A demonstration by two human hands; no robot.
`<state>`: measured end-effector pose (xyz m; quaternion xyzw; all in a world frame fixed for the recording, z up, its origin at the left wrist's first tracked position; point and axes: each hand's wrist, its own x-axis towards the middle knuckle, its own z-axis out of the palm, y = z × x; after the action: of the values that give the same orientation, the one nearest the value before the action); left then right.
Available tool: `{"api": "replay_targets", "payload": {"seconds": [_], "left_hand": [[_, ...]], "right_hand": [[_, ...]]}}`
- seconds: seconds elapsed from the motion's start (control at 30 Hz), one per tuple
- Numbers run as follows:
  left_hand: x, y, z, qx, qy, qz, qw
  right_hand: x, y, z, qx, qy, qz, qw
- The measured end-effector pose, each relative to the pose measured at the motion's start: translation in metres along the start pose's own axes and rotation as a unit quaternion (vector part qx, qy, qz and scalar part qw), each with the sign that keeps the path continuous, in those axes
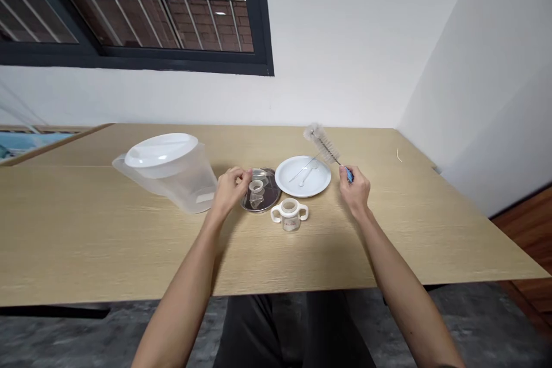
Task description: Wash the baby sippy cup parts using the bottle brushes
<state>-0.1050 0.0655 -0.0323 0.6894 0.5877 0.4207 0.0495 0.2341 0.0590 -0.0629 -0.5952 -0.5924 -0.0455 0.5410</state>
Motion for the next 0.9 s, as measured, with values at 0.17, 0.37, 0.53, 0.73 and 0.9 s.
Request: {"api": "replay_targets", "payload": {"seconds": [0.17,0.37,0.53,0.73,0.9], "left_hand": [[0.016,0.035,0.019,-0.076,-0.102,0.009,0.992],[0.065,0.080,0.072,0.027,-0.313,0.056,0.948],[0.091,0.096,0.119,0.125,-0.370,0.015,0.921],[0.094,0.099,0.139,0.119,-0.369,0.012,0.922],[0.097,0.101,0.124,0.066,-0.373,0.018,0.926]], "right_hand": [[0.004,0.003,0.000,-0.007,-0.003,0.077,0.997],[0.008,0.007,0.000,-0.019,-0.006,0.160,0.987],[0.012,0.013,0.001,-0.083,-0.060,0.221,0.970],[0.006,0.019,0.007,-0.184,-0.189,0.213,0.941],[-0.002,0.024,0.011,-0.199,-0.228,0.180,0.936]]}}
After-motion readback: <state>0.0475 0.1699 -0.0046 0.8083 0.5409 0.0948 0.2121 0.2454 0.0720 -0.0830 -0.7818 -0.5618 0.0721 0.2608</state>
